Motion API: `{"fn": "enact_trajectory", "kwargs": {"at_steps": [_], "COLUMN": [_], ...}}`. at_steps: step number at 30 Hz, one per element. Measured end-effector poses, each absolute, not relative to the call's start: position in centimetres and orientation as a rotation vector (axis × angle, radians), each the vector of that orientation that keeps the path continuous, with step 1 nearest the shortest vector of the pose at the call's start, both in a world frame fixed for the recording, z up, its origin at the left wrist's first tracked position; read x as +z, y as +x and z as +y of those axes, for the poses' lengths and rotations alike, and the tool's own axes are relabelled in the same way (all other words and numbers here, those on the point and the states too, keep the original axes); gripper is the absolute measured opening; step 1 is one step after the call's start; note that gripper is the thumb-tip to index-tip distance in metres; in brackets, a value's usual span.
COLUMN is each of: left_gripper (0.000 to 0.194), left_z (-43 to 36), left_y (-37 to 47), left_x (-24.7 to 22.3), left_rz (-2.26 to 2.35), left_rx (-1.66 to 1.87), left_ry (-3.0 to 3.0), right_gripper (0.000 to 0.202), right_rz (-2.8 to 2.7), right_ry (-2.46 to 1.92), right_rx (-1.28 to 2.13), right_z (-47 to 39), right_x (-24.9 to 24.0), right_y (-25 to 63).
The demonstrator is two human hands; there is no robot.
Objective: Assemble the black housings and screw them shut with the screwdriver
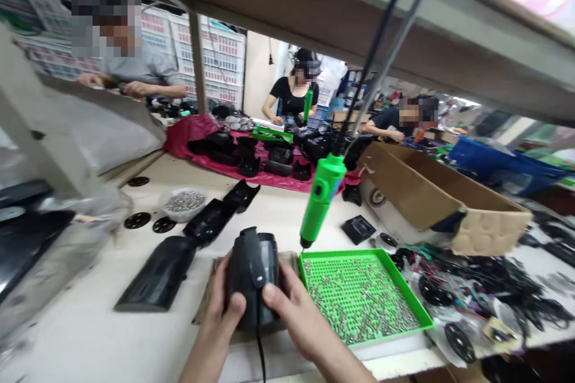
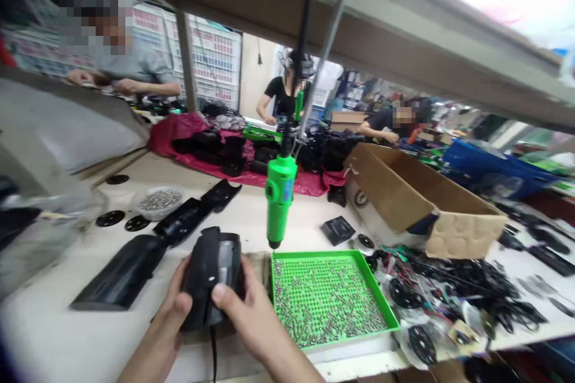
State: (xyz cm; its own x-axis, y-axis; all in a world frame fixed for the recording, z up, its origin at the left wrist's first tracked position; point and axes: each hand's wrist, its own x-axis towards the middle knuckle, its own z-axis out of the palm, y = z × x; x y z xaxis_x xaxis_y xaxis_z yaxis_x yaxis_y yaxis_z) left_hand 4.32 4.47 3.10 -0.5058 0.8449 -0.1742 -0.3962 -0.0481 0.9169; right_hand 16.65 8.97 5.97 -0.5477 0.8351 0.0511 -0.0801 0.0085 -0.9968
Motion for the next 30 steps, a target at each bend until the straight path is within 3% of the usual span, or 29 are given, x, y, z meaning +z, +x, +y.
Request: {"fn": "enact_trajectory", "kwargs": {"at_steps": [2,6,7,9,11,14,18,25,30], "left_gripper": [0.092,0.089,0.089,0.089,0.090,0.092,0.084,0.081,0.092], "left_z": [4.0,3.3,3.3,3.3,3.3,3.5,3.8,4.1,4.1], "left_y": [4.7,4.0,3.5,2.7,2.2,2.3,2.7,2.4,3.0], "left_x": [4.2,6.2,6.3,6.3,5.8,5.2,4.9,4.5,4.7], "left_rz": [1.246,1.194,1.221,1.284,1.319,1.358,1.407,1.479,1.461], "left_rx": [1.623,1.588,1.594,1.598,1.590,1.554,1.506,1.477,1.502], "left_ry": [0.443,0.295,0.274,0.238,0.236,0.294,0.355,0.399,0.541], "right_gripper": [0.069,0.037,0.036,0.053,0.061,0.049,0.040,0.049,0.068], "right_rz": [-1.758,-1.882,-1.793,-1.596,-1.485,-1.433,-1.399,-1.267,-1.158], "right_ry": [-0.846,-0.987,-0.975,-0.916,-0.836,-0.651,-0.552,-0.398,-0.326], "right_rx": [1.489,0.916,0.742,0.490,0.577,0.857,0.976,1.204,1.214], "right_z": [8.9,10.3,11.3,14.0,17.0,20.1,19.9,17.0,13.6], "right_x": [6.8,9.0,9.6,10.7,11.8,12.8,12.7,11.7,14.6], "right_y": [17.1,18.6,18.9,18.9,18.2,16.4,14.6,14.8,16.4]}}
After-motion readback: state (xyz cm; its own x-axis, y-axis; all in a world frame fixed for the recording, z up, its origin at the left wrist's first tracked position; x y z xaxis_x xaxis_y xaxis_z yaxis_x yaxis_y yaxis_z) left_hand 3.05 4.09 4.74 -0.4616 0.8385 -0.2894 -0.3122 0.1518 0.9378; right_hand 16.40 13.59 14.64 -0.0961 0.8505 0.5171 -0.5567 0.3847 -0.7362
